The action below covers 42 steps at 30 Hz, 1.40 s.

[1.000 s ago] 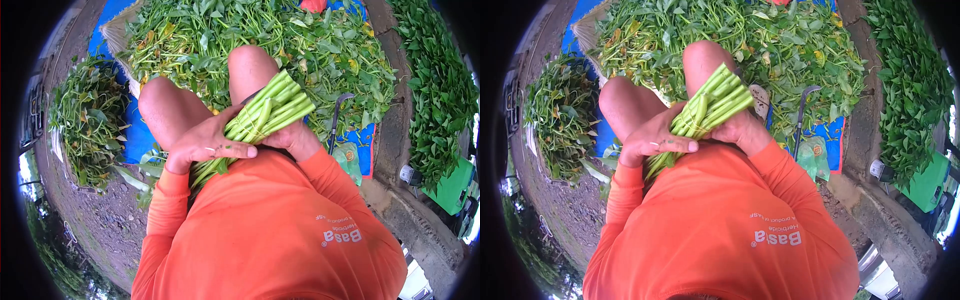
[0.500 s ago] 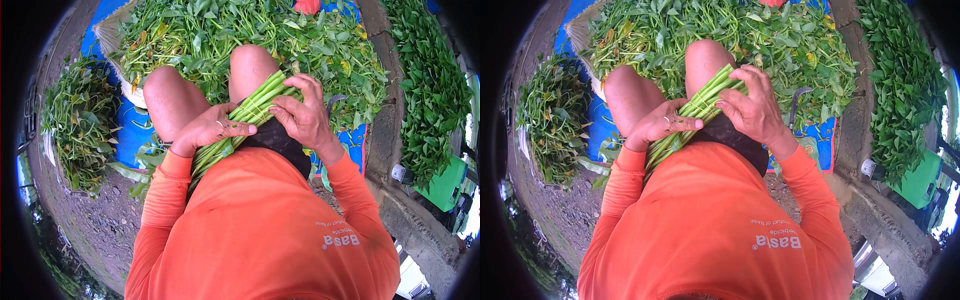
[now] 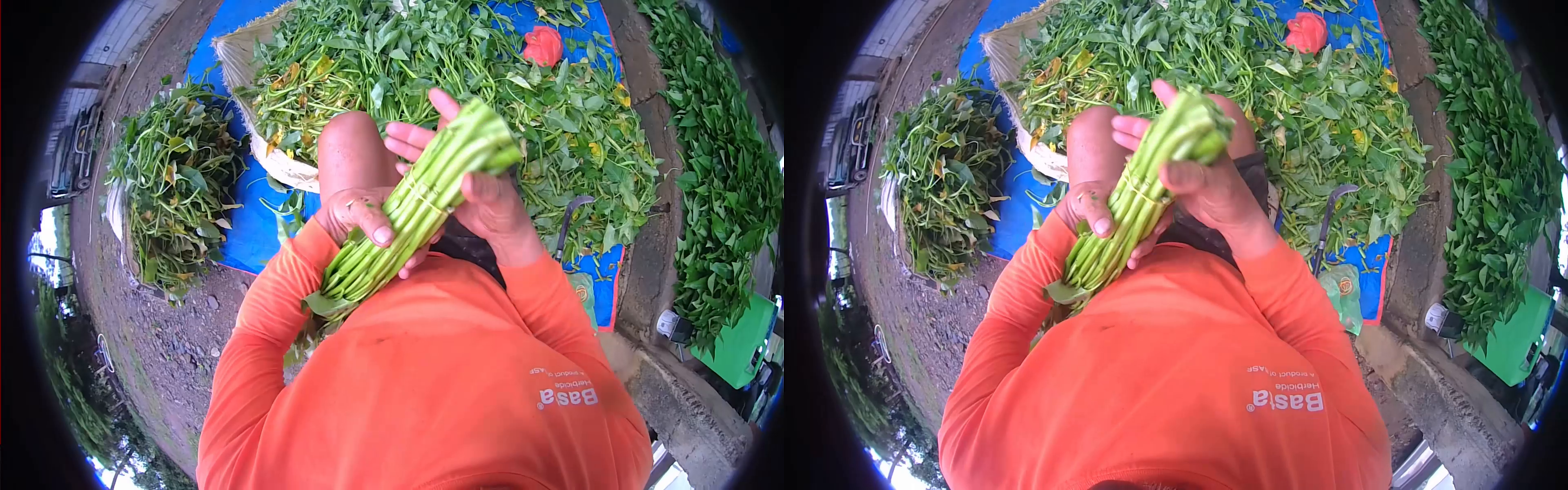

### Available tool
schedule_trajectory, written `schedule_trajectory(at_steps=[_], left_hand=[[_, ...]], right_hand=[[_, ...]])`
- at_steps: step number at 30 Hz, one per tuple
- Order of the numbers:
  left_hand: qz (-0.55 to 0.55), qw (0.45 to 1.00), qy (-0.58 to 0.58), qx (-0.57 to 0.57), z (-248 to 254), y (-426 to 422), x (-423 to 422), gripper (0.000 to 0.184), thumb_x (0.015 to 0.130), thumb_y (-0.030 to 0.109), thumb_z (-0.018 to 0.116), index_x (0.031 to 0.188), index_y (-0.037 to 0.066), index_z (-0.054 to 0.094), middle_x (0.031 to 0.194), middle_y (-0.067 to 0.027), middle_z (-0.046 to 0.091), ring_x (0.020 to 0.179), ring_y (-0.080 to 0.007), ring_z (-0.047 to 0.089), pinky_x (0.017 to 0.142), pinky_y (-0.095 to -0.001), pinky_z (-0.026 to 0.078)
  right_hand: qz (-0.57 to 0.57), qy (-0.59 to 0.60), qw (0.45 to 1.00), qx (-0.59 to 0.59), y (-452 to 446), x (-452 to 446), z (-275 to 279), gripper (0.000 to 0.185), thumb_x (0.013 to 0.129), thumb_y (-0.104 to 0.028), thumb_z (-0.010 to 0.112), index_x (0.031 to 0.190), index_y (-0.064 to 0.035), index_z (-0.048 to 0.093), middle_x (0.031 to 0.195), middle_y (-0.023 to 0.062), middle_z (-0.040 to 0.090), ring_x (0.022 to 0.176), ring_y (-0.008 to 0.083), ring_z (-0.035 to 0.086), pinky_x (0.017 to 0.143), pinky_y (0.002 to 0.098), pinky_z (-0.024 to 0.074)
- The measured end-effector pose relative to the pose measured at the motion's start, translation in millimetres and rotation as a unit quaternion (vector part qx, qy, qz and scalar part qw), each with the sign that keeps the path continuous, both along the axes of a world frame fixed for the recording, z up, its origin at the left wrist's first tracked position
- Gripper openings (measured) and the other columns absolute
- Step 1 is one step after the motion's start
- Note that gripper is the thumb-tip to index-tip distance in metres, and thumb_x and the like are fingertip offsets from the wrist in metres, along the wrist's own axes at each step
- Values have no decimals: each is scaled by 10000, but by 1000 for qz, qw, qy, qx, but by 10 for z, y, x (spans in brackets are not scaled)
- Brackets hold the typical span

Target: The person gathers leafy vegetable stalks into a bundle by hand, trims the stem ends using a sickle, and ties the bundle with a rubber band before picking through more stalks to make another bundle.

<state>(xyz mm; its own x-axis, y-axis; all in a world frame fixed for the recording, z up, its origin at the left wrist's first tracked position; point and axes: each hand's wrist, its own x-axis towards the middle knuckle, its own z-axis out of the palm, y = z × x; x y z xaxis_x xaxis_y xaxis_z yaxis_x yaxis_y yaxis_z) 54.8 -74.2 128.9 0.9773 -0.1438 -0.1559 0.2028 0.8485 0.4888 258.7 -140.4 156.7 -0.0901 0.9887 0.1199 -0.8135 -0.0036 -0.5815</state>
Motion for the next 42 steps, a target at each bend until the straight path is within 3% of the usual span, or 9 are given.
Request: schedule_trajectory(at_steps=[3, 6, 9, 15, 23, 27, 30, 37, 42], left_hand=[[133, 989, -51, 39, 105, 86, -51, 914, 815, 461, 858, 1461, -84, 509, 1311, -260, 647, 1121, -371, 706, 959, -459, 606], [264, 867, 34, 421, 880, 340, -287, 1027, 863, 654, 798, 1522, -69, 483, 1267, -174, 696, 1151, -234, 697, 1010, -379, 558], [325, 737, 180, 565, 1357, 125, -81, 933, 771, 445, 948, 1456, -41, 541, 1202, -85, 692, 1061, -195, 665, 978, -340, 525], [423, 723, 202, 508, 1311, 137, -303, 697, 763, 202, 886, 1343, -38, 583, 1078, -39, 690, 957, -155, 658, 881, -322, 546], [463, 760, 152, 431, 1268, 0, -191, 765, 756, -10, 839, 1439, -34, 496, 1143, -58, 671, 903, -139, 686, 809, -299, 577], [370, 672, 188, 613, 1165, 36, -153, 831, 753, 184, 885, 1464, -35, 514, 1198, -69, 674, 1087, -170, 627, 994, -343, 520], [333, 762, 171, 528, 1022, 297, -368, 846, 745, 307, 898, 1445, -24, 558, 1222, -76, 675, 1091, -173, 622, 1016, -355, 507], [470, 671, 159, 550, 1353, 309, -664, 960, 797, 532, 926, 1487, -21, 551, 1259, -103, 690, 1079, -189, 654, 967, -359, 541], [462, 641, 218, 574, 1400, 320, -904, 674, 807, 289, 905, 1357, 10, 632, 1105, -45, 701, 969, -145, 637, 882, -322, 538]], right_hand=[[34, -11, 999, 8, 375, -54, 262, 683, 883, -229, 804, 1463, -21, 509, 1172, 177, 717, 1119, 354, 740, 976, 489, 626], [-3, -51, 999, -9, 583, -116, 623, 597, 923, -202, 799, 1432, -29, 541, 1139, 147, 730, 1073, 305, 740, 953, 469, 626], [-22, -189, 980, 57, 785, -220, 909, 533, 948, -195, 795, 1403, -12, 588, 1170, 116, 742, 1113, 264, 729, 1005, 433, 594], [-158, -172, 966, 114, 850, -282, 958, 1032, 916, -125, 824, 1656, 42, 124, 1513, 259, 432, 1189, 267, 685, 1005, 404, 586], [-280, -308, 904, 101, 893, -425, 891, 643, 1020, -135, 729, 1534, 41, 385, 1236, 145, 651, 1116, 208, 681, 945, 336, 584], [-118, -43, 992, 3, 1146, -550, 660, 333, 1099, -304, 588, 1292, -39, 529, 1000, 100, 717, 827, 185, 726, 721, 317, 601], [-62, -69, 996, 17, 1203, -589, 810, 283, 1100, -293, 587, 1244, -53, 548, 1015, 59, 702, 861, 179, 700, 767, 326, 597], [-144, -124, 979, 70, 1414, -962, 1290, 388, 1112, -279, 605, 1400, -54, 475, 1285, 81, 632, 1152, 153, 639, 1016, 333, 536], [-107, -206, 965, 123, 1346, -920, 1396, 747, 1067, -450, 692, 1599, -44, 363, 1413, 91, 561, 1317, 197, 510, 1141, 417, 425]])
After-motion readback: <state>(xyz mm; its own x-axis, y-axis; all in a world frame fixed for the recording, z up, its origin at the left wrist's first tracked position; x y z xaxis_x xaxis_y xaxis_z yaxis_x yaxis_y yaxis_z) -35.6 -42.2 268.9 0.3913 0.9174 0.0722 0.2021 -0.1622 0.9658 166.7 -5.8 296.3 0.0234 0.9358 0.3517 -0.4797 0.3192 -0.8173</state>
